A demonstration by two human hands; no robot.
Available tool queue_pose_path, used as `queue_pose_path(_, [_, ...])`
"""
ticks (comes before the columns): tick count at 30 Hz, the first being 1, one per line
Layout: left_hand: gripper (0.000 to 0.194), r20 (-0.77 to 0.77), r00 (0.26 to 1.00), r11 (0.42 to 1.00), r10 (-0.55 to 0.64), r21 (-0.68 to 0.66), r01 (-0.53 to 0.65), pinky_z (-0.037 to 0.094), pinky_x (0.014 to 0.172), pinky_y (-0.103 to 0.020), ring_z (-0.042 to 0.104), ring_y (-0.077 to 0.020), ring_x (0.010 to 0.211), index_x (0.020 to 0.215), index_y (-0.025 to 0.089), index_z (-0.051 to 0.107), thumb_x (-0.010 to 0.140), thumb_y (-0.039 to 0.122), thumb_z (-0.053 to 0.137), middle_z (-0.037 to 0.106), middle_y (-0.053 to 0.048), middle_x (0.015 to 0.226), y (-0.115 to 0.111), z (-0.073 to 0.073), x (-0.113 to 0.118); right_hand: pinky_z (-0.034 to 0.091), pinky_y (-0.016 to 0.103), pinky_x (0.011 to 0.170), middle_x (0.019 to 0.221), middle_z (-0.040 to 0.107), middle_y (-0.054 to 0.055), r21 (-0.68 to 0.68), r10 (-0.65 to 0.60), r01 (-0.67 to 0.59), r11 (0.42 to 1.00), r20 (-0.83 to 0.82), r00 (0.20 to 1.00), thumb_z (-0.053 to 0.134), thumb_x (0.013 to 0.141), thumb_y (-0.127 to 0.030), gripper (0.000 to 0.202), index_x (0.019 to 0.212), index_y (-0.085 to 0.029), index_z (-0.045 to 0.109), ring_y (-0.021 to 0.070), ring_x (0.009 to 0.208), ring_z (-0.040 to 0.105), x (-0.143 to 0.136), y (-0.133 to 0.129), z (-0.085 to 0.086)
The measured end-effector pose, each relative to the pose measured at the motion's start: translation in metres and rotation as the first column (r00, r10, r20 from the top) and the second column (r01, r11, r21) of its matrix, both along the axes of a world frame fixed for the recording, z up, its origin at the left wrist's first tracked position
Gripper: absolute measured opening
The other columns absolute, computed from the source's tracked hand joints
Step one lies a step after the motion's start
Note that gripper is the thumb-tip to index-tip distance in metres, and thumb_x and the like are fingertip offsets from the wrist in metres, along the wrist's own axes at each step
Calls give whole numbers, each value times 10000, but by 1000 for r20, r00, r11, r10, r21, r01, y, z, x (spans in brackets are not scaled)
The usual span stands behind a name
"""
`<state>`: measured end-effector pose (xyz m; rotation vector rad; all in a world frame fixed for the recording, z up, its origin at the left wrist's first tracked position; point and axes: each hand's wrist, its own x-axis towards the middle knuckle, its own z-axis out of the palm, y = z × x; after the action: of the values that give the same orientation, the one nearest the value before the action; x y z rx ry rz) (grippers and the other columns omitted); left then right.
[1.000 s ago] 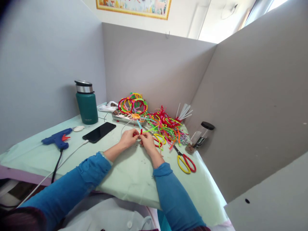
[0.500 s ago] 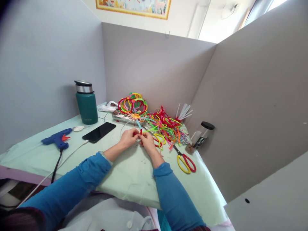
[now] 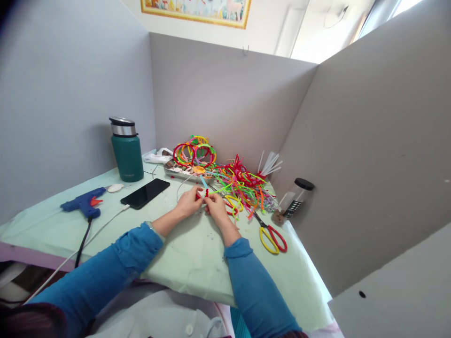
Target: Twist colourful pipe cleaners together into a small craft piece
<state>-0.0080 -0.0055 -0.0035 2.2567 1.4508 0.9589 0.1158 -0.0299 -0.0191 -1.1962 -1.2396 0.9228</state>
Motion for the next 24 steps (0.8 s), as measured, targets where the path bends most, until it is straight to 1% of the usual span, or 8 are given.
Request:
queue_pose_path(4, [404, 0, 1000, 1000, 2, -21, -2, 431, 712, -270, 613, -178, 803, 1162, 166, 471, 764, 225, 516, 670, -48, 849, 0, -1, 0, 313, 194, 380, 481, 472, -66, -3, 1, -1, 1000, -11, 1000, 558, 650, -297, 140, 695, -183, 491, 73, 390, 425, 0, 1, -1])
queue_pose_path(9, [441, -15, 1000, 999, 17, -43, -18, 436, 732, -265, 615, -177, 831, 1202, 160, 449, 773, 238, 518, 675, -54, 873, -1, 1, 0, 314, 194, 382, 485, 488, -64, -4, 3, -3, 1000, -15, 1000, 558, 657, -302, 144, 710, -183, 498, 76, 396, 432, 0, 1, -1])
queue_pose_path(11, [393, -32, 999, 999, 4, -45, -6, 437, 740, -260, 615, -171, 829, 1168, 172, 488, 781, 242, 506, 677, -52, 871, -2, 2, 0, 313, 195, 382, 478, 485, -65, -7, 3, -3, 1000, -8, 1000, 558, 658, -300, 141, 711, -184, 499, 78, 392, 432, 0, 1, -1])
queue_pose_path(15, [272, -71, 996, 998, -46, -44, 43, 442, 749, -263, 617, -174, 833, 1038, 182, 581, 794, 226, 469, 682, -62, 877, -1, 1, -1, 314, 200, 383, 466, 480, -70, -8, -2, 2, 1000, 13, 1000, 559, 655, -288, 131, 706, -187, 493, 78, 374, 422, -1, 2, -2])
queue_pose_path(18, [269, -69, 996, 998, -52, -50, 49, 445, 752, -258, 619, -171, 840, 1028, 179, 592, 793, 222, 468, 682, -69, 914, 0, 0, -1, 316, 204, 382, 463, 483, -68, -11, -4, 4, 1000, 28, 1000, 552, 656, -280, 121, 703, -186, 492, 79, 369, 419, -1, 2, -2])
queue_pose_path(24, [269, -64, 997, 998, -54, -38, 51, 453, 752, -264, 621, -172, 825, 1021, 178, 603, 792, 225, 468, 685, -74, 913, 0, 0, -1, 323, 201, 386, 473, 486, -66, -12, 3, -3, 1000, 25, 1000, 558, 656, -299, 139, 714, -186, 500, 81, 379, 428, 0, 4, -5])
